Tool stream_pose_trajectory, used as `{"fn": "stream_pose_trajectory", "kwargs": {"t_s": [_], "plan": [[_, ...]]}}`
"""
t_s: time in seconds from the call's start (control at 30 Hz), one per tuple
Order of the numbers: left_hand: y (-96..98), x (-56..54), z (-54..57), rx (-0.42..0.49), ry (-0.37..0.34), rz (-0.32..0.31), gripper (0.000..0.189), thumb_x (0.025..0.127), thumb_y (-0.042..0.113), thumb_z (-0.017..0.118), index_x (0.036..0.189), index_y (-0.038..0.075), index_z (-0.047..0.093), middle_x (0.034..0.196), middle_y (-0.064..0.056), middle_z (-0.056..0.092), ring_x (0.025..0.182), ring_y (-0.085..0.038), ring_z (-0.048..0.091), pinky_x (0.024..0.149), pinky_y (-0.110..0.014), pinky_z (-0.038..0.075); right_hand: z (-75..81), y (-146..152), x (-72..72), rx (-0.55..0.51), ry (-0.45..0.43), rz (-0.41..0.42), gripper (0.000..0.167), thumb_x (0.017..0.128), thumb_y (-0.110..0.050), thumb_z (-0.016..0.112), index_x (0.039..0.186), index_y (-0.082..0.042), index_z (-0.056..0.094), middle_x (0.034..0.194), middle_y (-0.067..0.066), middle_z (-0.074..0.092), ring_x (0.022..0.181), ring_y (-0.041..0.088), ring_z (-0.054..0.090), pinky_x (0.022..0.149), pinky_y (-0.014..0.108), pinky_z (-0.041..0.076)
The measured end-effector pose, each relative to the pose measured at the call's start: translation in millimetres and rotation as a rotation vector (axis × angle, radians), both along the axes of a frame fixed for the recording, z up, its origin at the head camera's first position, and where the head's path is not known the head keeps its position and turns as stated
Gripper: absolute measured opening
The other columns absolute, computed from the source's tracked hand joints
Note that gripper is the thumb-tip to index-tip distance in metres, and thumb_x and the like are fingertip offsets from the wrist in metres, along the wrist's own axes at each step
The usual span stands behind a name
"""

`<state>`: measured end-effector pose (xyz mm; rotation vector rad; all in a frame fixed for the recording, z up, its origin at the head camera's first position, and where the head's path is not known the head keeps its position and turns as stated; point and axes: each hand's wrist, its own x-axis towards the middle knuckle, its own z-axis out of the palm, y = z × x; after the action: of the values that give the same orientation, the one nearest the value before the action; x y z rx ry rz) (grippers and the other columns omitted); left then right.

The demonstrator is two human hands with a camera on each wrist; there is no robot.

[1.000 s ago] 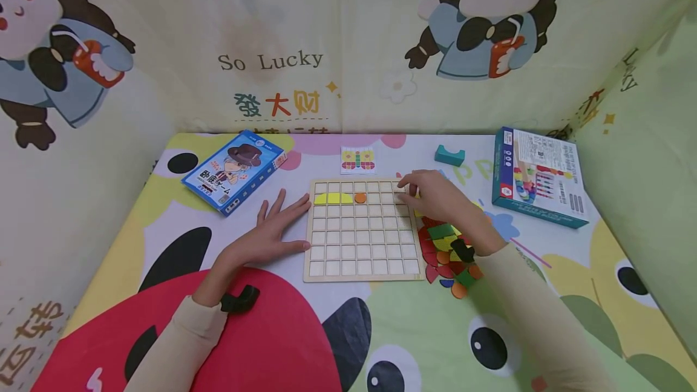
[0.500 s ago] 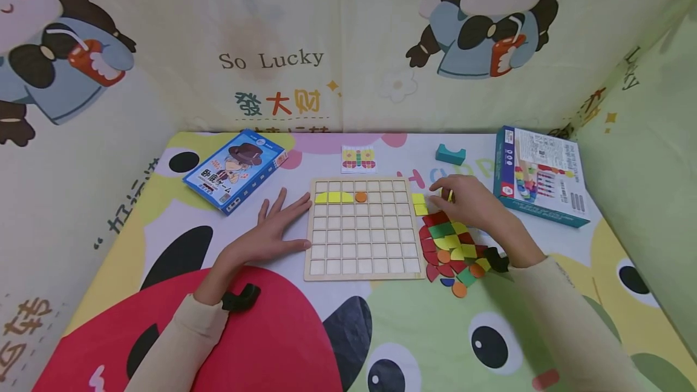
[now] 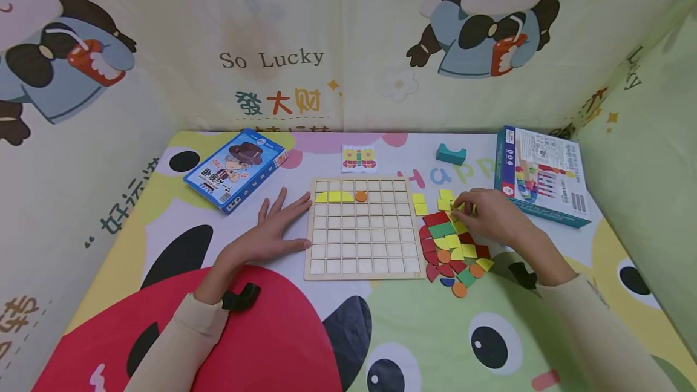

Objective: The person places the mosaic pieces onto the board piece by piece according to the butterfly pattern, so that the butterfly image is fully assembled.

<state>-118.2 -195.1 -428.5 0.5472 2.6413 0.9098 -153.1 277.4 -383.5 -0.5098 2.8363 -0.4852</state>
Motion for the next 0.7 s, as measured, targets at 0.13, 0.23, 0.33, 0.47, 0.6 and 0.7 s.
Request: {"fn": "stream_pose_trajectory", "kwargs": {"t_s": [0.13,0.23,0.33,0.47,0.6,0.7], "plan": [[-0.4,-0.2,-0.2,0.000,-0.001,-0.001,0.094,0.090,0.042,0.080,0.168,0.021,0.032,0.180,-0.003,0.021,0.167,-0.041,-0.014,0.128,-0.071,-0.016,-2.5,2.1,0.9,-0.002,-0.020,0.009,0.025,0.099,-0.025,0.075,0.118,-0.009,0.077,0.087,0.001,0.068,0.080,0.016,0.057,0.065,0.026,0.048],[-0.5,-0.4,-0.7,-0.003,-0.001,-0.001,0.095,0.090,0.043,0.080,0.168,0.022,0.032,0.180,-0.003,0.021,0.167,-0.040,-0.014,0.128,-0.071,-0.016,-3.0,3.5,1.0,-0.002,-0.030,0.026,0.025,0.099,-0.023,0.075,0.119,-0.009,0.077,0.088,0.001,0.068,0.080,0.015,0.057,0.065,0.025,0.048],[-0.7,-0.4,-1.1,-0.002,-0.001,0.003,0.095,0.089,0.043,0.080,0.168,0.023,0.032,0.180,-0.003,0.021,0.167,-0.040,-0.013,0.128,-0.071,-0.016,-2.4,4.0,0.9,-0.002,-0.041,0.039,0.025,0.098,-0.021,0.075,0.121,-0.009,0.077,0.089,0.000,0.068,0.081,0.015,0.057,0.065,0.025,0.048],[-0.8,-0.2,-0.5,-0.002,0.000,0.005,0.095,0.089,0.043,0.080,0.168,0.022,0.032,0.180,-0.003,0.021,0.167,-0.040,-0.013,0.128,-0.071,-0.016,-2.3,3.7,0.9,-0.004,-0.045,0.040,0.026,0.098,-0.022,0.075,0.121,-0.009,0.076,0.090,0.001,0.069,0.083,0.016,0.058,0.066,0.025,0.049],[-0.6,-0.2,-0.1,-0.006,0.001,0.003,0.096,0.089,0.044,0.080,0.169,0.023,0.030,0.180,-0.002,0.020,0.167,-0.040,-0.013,0.128,-0.071,-0.015,-2.8,2.5,1.4,0.000,-0.022,0.029,0.025,0.098,-0.025,0.076,0.117,-0.009,0.076,0.089,0.000,0.069,0.082,0.015,0.058,0.068,0.026,0.050],[-0.5,-0.3,-0.1,-0.010,0.000,0.002,0.097,0.089,0.044,0.080,0.169,0.024,0.029,0.180,-0.001,0.019,0.167,-0.039,-0.013,0.128,-0.071,-0.015,-3.3,1.6,1.8,0.009,-0.008,0.011,0.024,0.097,-0.027,0.077,0.112,-0.009,0.076,0.086,0.000,0.069,0.081,0.016,0.058,0.069,0.028,0.049]]}}
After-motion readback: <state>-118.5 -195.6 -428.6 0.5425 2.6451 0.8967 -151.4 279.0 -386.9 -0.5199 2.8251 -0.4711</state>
